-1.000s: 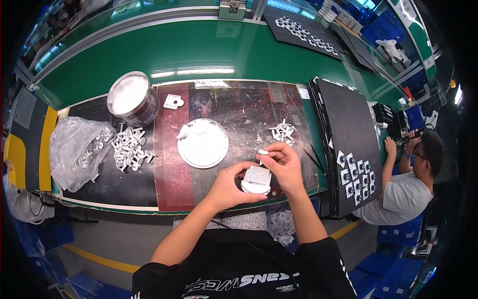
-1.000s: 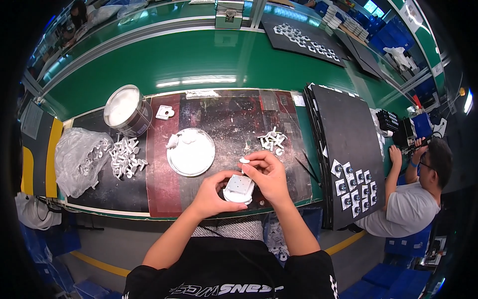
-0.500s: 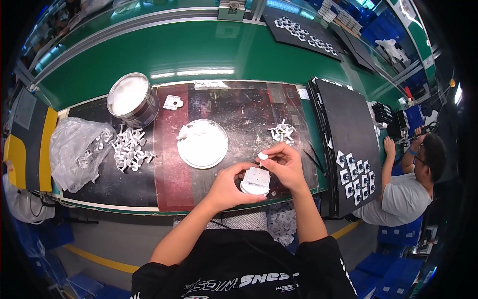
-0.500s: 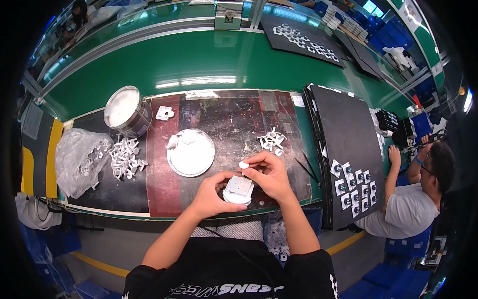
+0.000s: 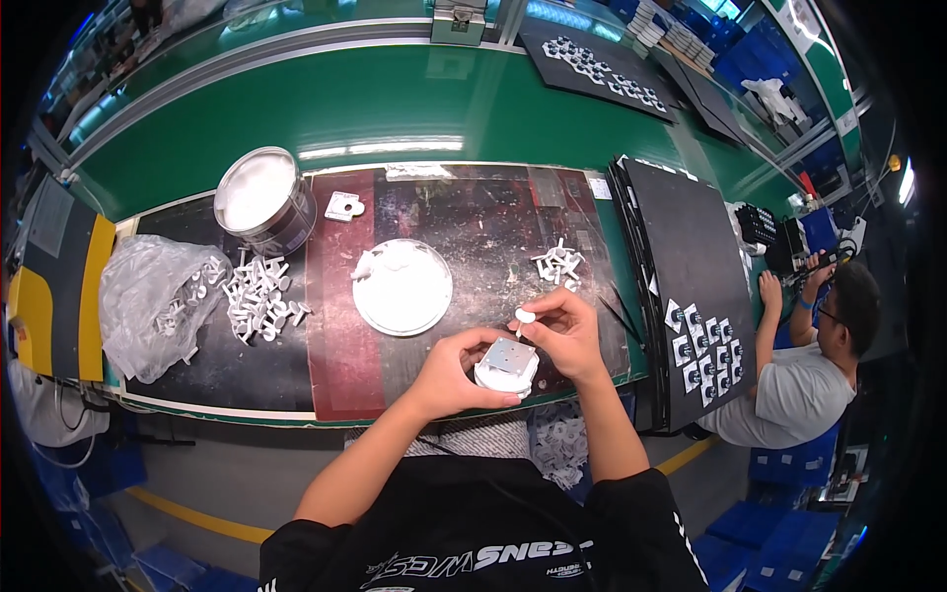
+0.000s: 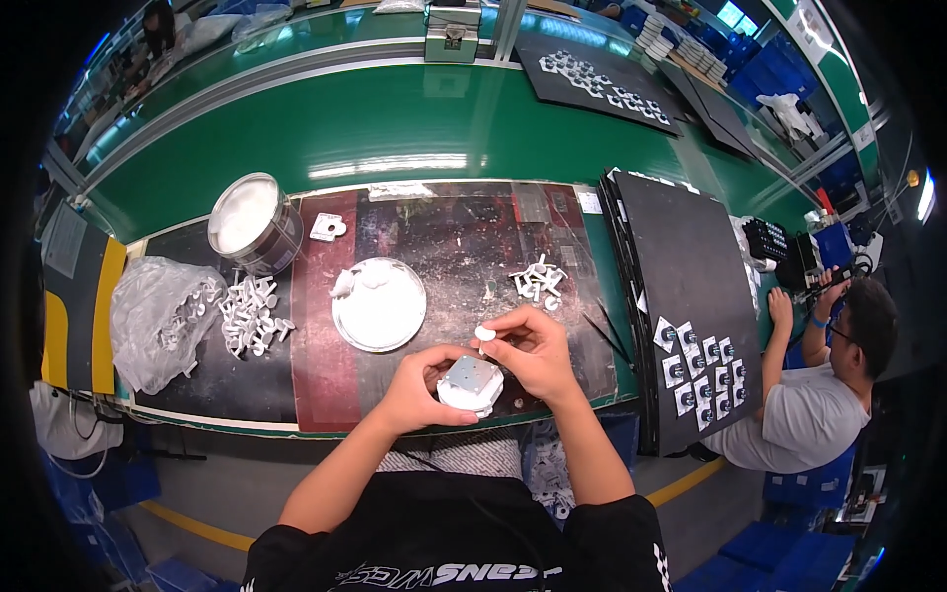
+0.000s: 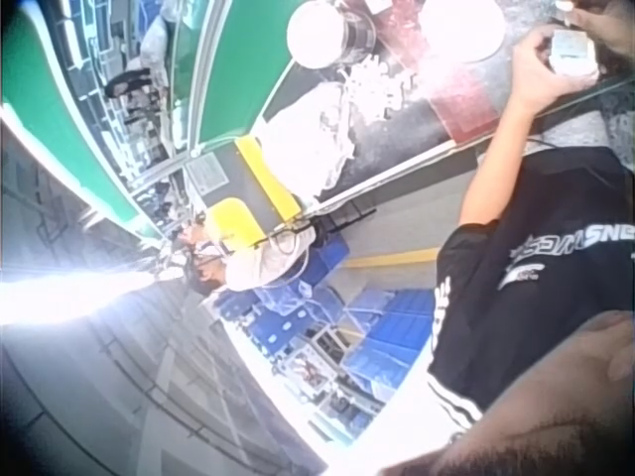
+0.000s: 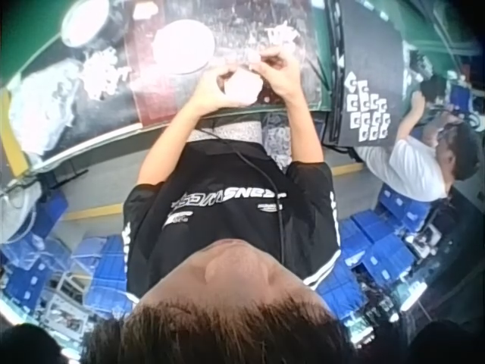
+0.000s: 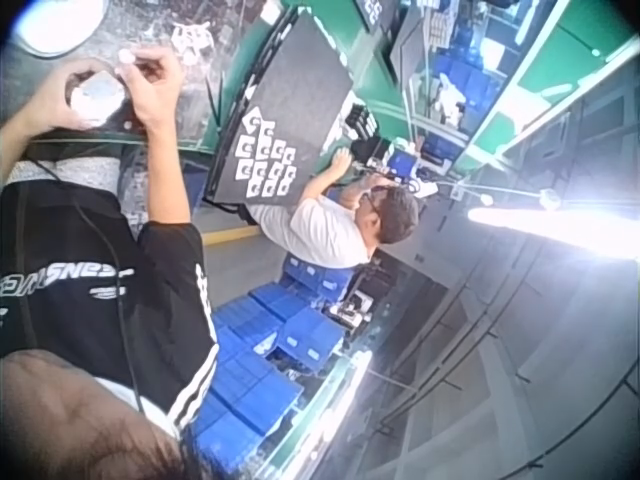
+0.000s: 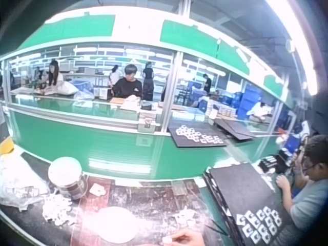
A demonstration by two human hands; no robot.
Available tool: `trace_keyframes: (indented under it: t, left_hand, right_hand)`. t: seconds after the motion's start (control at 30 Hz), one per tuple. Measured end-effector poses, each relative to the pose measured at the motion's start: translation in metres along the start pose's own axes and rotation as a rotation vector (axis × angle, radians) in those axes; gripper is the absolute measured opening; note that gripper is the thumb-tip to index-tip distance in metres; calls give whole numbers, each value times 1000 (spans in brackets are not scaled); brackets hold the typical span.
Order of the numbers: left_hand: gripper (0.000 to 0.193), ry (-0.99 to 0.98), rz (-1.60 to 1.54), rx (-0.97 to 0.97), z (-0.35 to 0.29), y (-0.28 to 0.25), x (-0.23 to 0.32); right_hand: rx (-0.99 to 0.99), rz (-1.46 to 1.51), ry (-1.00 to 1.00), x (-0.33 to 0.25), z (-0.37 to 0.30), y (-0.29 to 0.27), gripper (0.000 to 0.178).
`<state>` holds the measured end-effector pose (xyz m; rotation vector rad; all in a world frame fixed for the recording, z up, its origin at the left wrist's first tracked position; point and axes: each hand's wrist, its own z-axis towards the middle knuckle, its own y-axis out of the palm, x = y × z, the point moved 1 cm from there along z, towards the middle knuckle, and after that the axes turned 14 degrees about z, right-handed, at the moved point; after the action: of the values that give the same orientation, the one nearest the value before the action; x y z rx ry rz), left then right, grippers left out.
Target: Assembling plastic lighting components by applying paste and joining parts at a factory workstation.
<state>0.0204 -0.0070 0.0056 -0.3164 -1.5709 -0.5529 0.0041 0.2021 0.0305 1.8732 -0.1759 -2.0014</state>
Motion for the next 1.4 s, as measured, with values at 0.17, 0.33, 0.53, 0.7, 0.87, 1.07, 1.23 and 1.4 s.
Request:
trace_keyframes:
  t: [0.17,0.33,0.53,0.7,0.87,1.07,1.23,1.4]
  left_hand:
    - [75,-17,77,31,1,4,-1]
    - [78,-5,143,77,-2,4,1]
    - [80,-41,-95,-39,-2,-2,-1]
    - [79,25,23,17,-3,1,-6]
    - [79,88,140,6,0,2,-2]
    - [82,135,268,35,0,4,-4]
    - [82,149,353,44,0,5,-1]
    - [87,144,401,13,0,3,2]
  right_hand:
    - [78,-53,78,-6,2,12,23]
    - [112,-100,29,-8,-3,17,22]
    - [-28,-19,5,-3,-7,3,20]
    - [-92,-66,-8,-5,-6,-3,21]
    - [-161,-155,7,-19,-3,-7,21]
    - [-211,-128,14,-22,-2,-9,21]
    - [-222,-127,51,-27,-1,-9,21]
    - [-273,-138,34,-30,2,-13,21]
